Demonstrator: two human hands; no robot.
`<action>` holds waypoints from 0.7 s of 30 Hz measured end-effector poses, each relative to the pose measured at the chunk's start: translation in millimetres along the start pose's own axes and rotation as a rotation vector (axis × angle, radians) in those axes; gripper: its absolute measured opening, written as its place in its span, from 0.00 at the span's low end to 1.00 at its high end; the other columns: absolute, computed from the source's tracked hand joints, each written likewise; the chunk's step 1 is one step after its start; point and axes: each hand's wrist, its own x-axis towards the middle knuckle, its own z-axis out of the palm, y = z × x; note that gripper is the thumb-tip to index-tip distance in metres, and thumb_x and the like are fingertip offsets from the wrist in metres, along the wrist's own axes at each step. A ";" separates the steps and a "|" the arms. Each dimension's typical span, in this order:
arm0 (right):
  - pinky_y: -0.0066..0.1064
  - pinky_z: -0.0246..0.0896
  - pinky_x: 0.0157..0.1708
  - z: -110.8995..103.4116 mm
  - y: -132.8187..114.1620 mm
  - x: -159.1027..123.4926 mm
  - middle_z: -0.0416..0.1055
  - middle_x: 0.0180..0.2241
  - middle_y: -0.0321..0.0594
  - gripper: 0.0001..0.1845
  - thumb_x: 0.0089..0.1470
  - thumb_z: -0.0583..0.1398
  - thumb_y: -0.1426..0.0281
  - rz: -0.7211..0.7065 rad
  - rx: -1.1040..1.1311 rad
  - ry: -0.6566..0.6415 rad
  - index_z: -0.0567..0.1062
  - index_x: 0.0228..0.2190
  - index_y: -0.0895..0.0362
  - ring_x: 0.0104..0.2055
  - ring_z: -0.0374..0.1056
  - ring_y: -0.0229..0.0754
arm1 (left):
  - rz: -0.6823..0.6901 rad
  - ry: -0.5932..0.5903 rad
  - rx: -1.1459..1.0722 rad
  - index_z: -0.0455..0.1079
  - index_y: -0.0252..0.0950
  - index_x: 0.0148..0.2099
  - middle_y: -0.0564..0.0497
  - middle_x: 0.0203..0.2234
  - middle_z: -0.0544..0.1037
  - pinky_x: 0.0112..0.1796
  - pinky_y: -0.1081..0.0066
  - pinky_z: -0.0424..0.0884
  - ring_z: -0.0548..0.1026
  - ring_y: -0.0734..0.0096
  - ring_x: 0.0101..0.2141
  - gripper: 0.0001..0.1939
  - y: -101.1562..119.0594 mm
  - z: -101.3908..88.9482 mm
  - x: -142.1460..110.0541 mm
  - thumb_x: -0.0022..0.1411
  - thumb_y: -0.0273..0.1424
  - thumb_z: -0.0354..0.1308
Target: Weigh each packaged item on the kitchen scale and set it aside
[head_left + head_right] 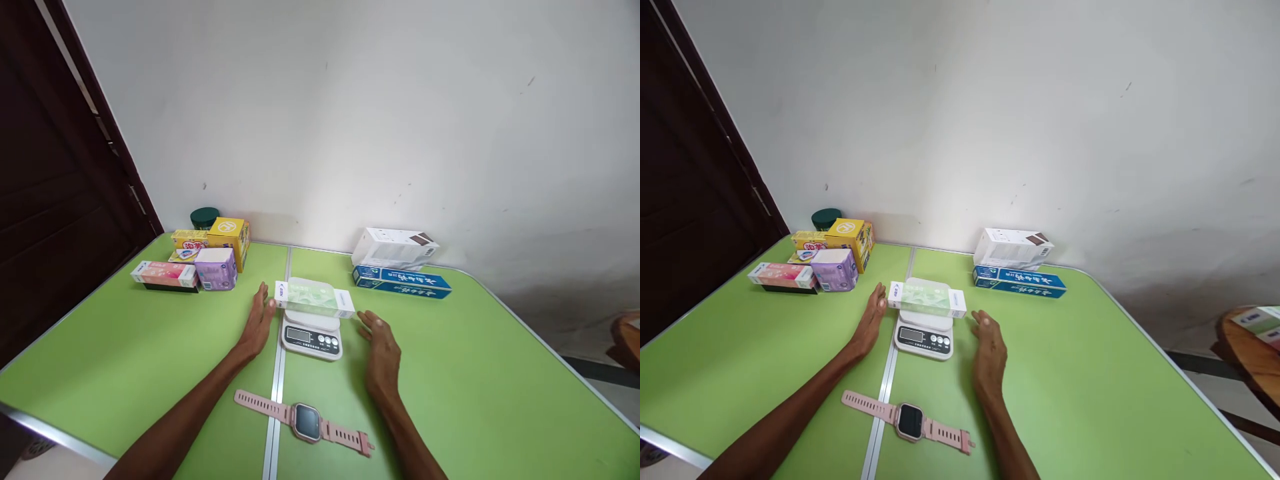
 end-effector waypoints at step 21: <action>0.59 0.48 0.70 -4.9 -21.3 -19.8 0.62 0.70 0.52 0.48 0.61 0.53 0.38 -0.052 -0.341 -0.223 0.68 0.67 0.60 0.72 0.53 0.68 | 0.164 -0.207 0.184 0.31 0.32 0.80 0.36 0.78 0.41 0.74 0.47 0.39 0.40 0.47 0.76 0.49 15.1 12.0 -29.5 0.72 0.55 0.47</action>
